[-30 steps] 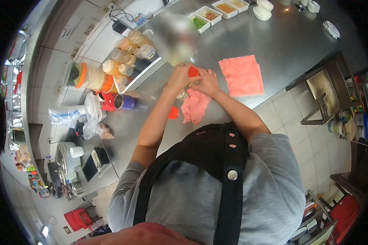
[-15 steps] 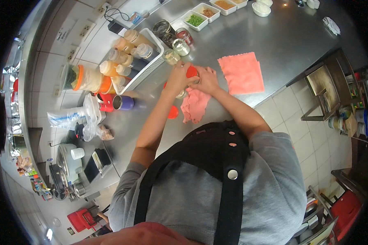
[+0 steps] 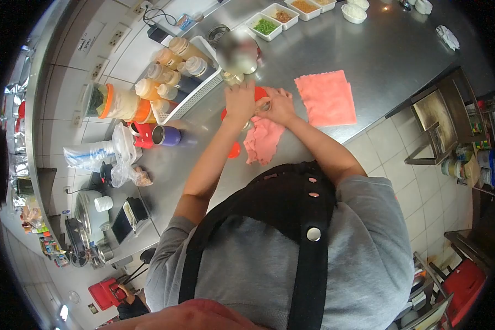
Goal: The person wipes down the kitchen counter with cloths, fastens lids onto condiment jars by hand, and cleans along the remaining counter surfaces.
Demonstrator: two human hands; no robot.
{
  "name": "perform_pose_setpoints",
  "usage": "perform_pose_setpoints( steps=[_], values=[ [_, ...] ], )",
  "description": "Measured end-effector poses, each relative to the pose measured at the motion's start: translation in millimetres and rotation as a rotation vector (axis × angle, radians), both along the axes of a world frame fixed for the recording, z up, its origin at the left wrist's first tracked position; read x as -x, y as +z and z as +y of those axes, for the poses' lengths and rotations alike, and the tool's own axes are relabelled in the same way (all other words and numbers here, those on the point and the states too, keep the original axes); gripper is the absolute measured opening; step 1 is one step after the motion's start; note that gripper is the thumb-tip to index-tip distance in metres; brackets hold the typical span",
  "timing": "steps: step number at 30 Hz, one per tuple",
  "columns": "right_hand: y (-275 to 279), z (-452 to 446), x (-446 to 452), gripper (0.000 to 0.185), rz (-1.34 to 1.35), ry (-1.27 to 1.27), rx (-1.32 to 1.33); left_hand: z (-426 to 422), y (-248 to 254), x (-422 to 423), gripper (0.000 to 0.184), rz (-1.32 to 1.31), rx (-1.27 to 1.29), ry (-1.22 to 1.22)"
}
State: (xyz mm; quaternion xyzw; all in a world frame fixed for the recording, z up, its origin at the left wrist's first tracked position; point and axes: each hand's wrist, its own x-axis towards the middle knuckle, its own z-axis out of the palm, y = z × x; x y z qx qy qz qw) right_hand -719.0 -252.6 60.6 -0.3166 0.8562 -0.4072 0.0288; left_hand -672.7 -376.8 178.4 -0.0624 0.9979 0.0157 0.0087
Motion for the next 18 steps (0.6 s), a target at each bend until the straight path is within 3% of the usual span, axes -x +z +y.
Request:
perform_pose_setpoints(
  steps=[2, 4, 5, 7, 8, 10, 14, 16, 17, 18],
  values=[
    [-0.7, 0.6, 3.7, 0.08, -0.041, -0.031, -0.022, -7.5, 0.9, 1.5, 0.05, -0.078, 0.041, -0.047],
    [-8.7, -0.2, 2.4, 0.083, 0.042, -0.001, -0.059, -32.1, 13.3, -0.8, 0.048, -0.385, -0.733, -0.566],
    [-3.8, 1.9, 0.9, 0.083, 0.04, 0.0, -0.06, -33.6, 15.2, -0.4, 0.048, -0.386, -0.735, -0.565],
    [6.7, 3.0, -1.4, 0.085, -0.015, 0.008, 0.008, -37.9, 19.5, -0.1, 0.045, -0.044, -0.837, -0.476],
    [6.8, 1.5, -2.1, 0.085, -0.016, 0.013, 0.011, -37.4, 15.9, -0.1, 0.045, -0.043, -0.835, -0.471],
    [5.1, 0.7, 1.1, 0.087, -0.052, -0.009, -0.086, -27.3, 1.7, 3.8, 0.049, 0.164, -0.141, -0.026],
    [-2.6, -0.6, 1.2, 0.087, 0.008, -0.014, -0.074, -6.5, -12.6, 2.7, 0.048, 0.015, 0.102, 0.023],
    [-1.5, -0.1, 1.3, 0.087, -0.021, -0.027, -0.036, -18.8, -21.6, -2.1, 0.042, 0.153, -0.086, -0.267],
    [-1.2, 0.4, 1.3, 0.087, -0.023, -0.032, -0.037, -30.4, -20.6, -0.8, 0.042, 0.152, -0.087, -0.272],
    [-0.5, 0.5, 0.6, 0.086, 0.028, -0.008, -0.049, -44.9, -16.9, 2.0, 0.042, 0.124, -0.2, -0.595]
  ],
)
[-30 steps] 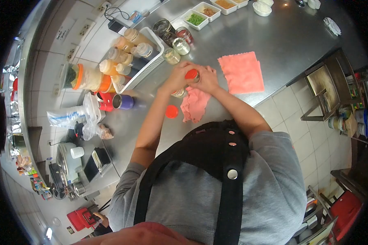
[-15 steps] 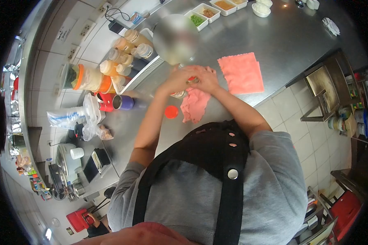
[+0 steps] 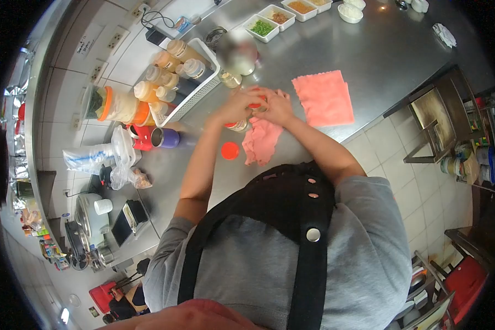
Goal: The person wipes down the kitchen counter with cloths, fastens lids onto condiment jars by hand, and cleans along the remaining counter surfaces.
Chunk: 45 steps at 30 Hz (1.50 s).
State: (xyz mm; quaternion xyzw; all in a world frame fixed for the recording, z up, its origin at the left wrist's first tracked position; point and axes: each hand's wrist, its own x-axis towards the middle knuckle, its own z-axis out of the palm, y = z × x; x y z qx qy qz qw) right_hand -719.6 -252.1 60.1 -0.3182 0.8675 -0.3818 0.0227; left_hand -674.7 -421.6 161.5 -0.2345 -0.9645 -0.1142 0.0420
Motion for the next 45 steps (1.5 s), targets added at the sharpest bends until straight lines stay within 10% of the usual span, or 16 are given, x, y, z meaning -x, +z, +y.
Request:
perform_pose_setpoints(
  steps=[2, 5, 7, 14, 20, 28, 37, 45],
  values=[
    [2.9, 0.1, -0.9, 0.085, 0.05, 0.031, -0.01, -8.3, 3.0, 4.1, 0.042, -0.024, -0.084, -0.325],
    [7.4, 0.5, -3.5, 0.085, -0.08, -0.014, 0.009, 0.7, 6.5, 1.0, 0.041, 0.05, -0.287, 0.059],
    [8.3, 0.3, -3.0, 0.084, -0.062, -0.023, 0.022, 29.2, 19.5, -6.7, 0.043, 0.079, 0.101, 0.521],
    [1.0, -1.1, -1.3, 0.08, -0.002, -0.034, 0.024, 33.7, -9.9, -7.7, 0.054, -0.099, 0.21, 0.528],
    [-0.2, -1.9, -0.9, 0.083, -0.027, 0.016, -0.02, -5.2, -23.9, 2.5, 0.048, -0.101, -0.269, -0.228],
    [7.0, -2.2, -4.4, 0.083, -0.041, -0.013, -0.001, 37.8, -2.0, -15.3, 0.057, -0.063, 0.121, 0.564],
    [3.9, -3.5, -10.3, 0.089, -0.024, 0.007, 0.002, -8.0, -1.2, 3.9, 0.061, -0.296, -0.151, 0.084],
    [2.5, 4.3, -11.9, 0.087, -0.003, 0.071, -0.076, 3.0, -35.7, -60.2, 0.063, 0.151, 0.025, 0.409]
  ],
)
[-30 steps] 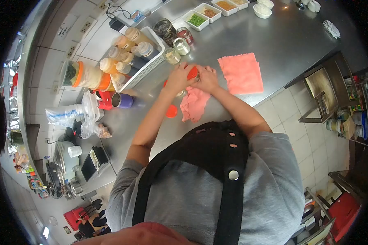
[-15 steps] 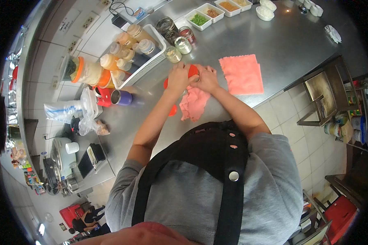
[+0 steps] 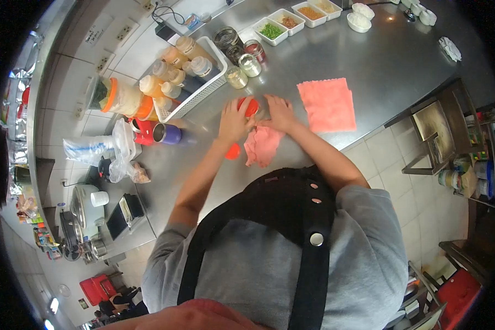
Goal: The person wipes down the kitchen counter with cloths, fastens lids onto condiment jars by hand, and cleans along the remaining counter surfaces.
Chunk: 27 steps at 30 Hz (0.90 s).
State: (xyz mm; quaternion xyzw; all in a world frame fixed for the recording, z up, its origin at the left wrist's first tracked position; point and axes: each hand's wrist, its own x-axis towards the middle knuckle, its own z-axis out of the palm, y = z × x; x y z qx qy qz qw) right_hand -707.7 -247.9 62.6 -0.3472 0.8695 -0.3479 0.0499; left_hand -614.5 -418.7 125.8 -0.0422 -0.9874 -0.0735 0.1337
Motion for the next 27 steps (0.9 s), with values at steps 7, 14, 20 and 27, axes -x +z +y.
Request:
perform_pose_setpoints(
  steps=[7, 14, 20, 27],
  values=[
    [11.4, 14.0, -60.3, 0.059, 0.237, 0.203, 0.002, -57.3, -17.2, -55.8, 0.062, 0.09, 0.056, 0.392],
    [3.2, 31.2, -55.7, 0.047, 0.191, 0.345, -0.014, -141.0, -7.8, -123.5, 0.066, 0.034, 0.038, 0.701],
    [-6.4, 24.8, -58.4, 0.042, 0.28, 0.306, 0.12, -140.2, 172.4, -96.4, 0.079, 0.481, 0.105, 0.423],
    [-3.0, 26.6, -60.6, 0.042, 0.313, 0.314, 0.119, -214.2, 480.8, -56.3, 0.041, 0.996, 0.24, 0.368]
  ],
)
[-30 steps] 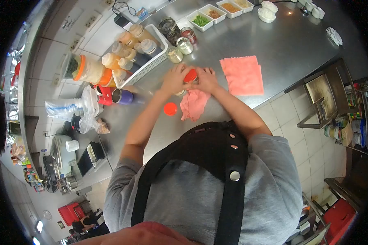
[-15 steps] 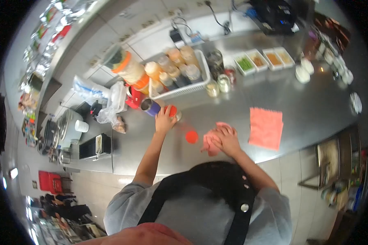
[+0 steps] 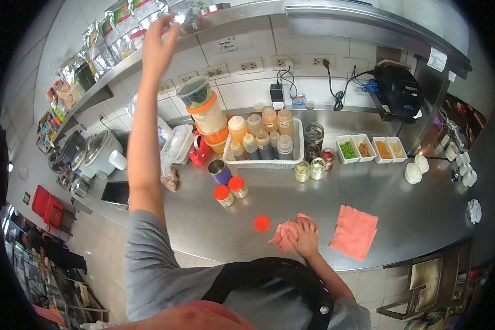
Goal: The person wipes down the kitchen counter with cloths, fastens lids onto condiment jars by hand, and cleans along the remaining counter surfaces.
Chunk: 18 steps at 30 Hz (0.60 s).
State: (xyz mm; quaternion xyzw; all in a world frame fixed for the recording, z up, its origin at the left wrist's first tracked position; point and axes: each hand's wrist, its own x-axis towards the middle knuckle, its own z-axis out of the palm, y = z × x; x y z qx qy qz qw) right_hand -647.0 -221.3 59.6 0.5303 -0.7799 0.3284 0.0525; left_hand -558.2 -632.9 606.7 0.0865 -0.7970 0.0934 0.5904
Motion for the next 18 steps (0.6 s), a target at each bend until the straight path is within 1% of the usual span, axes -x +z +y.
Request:
perform_pose_setpoints(
  steps=[1, 3, 4, 6, 7, 9, 13, 16, 18],
  values=[
    [3.9, 0.1, -0.6, 0.042, -0.019, 0.008, -0.002, -17.6, 27.0, 9.5, 0.04, -0.065, -0.11, -0.016],
    [5.8, 0.5, -1.0, 0.043, -0.038, 0.013, -0.002, -66.8, 63.8, 28.7, 0.049, -0.339, -0.297, 0.185],
    [5.8, 0.1, -1.4, 0.042, -0.039, 0.008, 0.002, -79.5, 78.3, 37.5, 0.049, -0.34, -0.294, 0.184],
    [5.4, -0.6, -2.5, 0.042, -0.042, 0.0, 0.011, -80.9, 99.8, 48.0, 0.045, -0.856, -0.29, 0.372],
    [5.2, -0.6, -2.6, 0.042, -0.043, 0.0, 0.016, -81.6, 103.9, 52.1, 0.045, -0.858, -0.285, 0.371],
    [7.0, -1.4, -2.0, 0.041, -0.044, -0.006, 0.025, -67.8, 111.7, 60.0, 0.045, -0.946, -0.475, 0.521],
    [8.3, 0.7, -1.7, 0.041, -0.052, 0.004, 0.024, -64.1, 119.5, 65.0, 0.041, -0.978, -0.515, 0.59],
    [7.6, 0.6, -1.9, 0.041, -0.05, 0.007, 0.028, -74.0, 119.6, 68.3, 0.039, -1.02, -0.561, 0.58],
    [4.9, 0.8, -1.9, 0.041, -0.047, 0.0, 0.028, -99.2, 115.9, 68.2, 0.046, -0.789, -0.615, 0.552]
  ],
)
